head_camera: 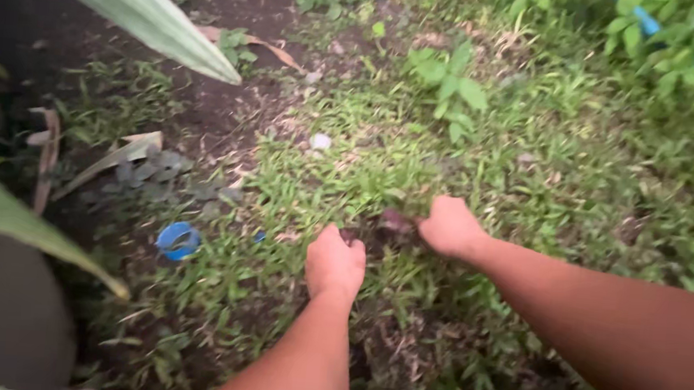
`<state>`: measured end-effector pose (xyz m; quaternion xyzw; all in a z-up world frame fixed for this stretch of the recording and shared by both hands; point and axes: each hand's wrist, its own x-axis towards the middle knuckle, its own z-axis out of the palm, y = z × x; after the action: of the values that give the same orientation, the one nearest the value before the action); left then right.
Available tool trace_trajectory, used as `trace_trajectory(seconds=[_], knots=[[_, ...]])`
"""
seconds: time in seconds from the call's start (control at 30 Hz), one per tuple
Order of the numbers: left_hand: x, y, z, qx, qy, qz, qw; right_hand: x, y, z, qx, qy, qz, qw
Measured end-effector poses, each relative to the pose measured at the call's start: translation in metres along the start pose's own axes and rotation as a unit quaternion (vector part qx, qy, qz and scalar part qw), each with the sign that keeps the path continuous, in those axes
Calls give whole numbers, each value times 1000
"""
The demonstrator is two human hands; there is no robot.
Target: The person pulls weeds from a grassy area by hand, moving along the ground to clear small plants near a large planter and a garden rock.
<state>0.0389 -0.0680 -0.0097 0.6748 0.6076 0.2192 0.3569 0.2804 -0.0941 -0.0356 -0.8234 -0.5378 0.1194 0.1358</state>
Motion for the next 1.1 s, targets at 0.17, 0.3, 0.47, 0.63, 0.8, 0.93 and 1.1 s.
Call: trace_trajectory(seconds=[0.17,0.3,0.47,0.63,0.8,0.93,1.1], knots=[[27,13,40,34,11,130,991,0,5,-134,26,-45,61,997],[62,19,65,98,-112,170,974,10,-11,-190,-51,-141,96,984],[136,29,75,123,-99,254,954,-16,5,-160,-40,-230,63,970],[125,19,39,-34,-138,116,983,-63,14,-82,-30,-332,164,929],[65,45,43,254,-180,143,939,-72,12,-55,-17,-339,181,923],[52,54,59,232,-137,156,950,-81,1,-52,-115,-323,111,933],[59,48,82,167,-64,148,973,-86,-3,-52,-134,-304,84,939]])
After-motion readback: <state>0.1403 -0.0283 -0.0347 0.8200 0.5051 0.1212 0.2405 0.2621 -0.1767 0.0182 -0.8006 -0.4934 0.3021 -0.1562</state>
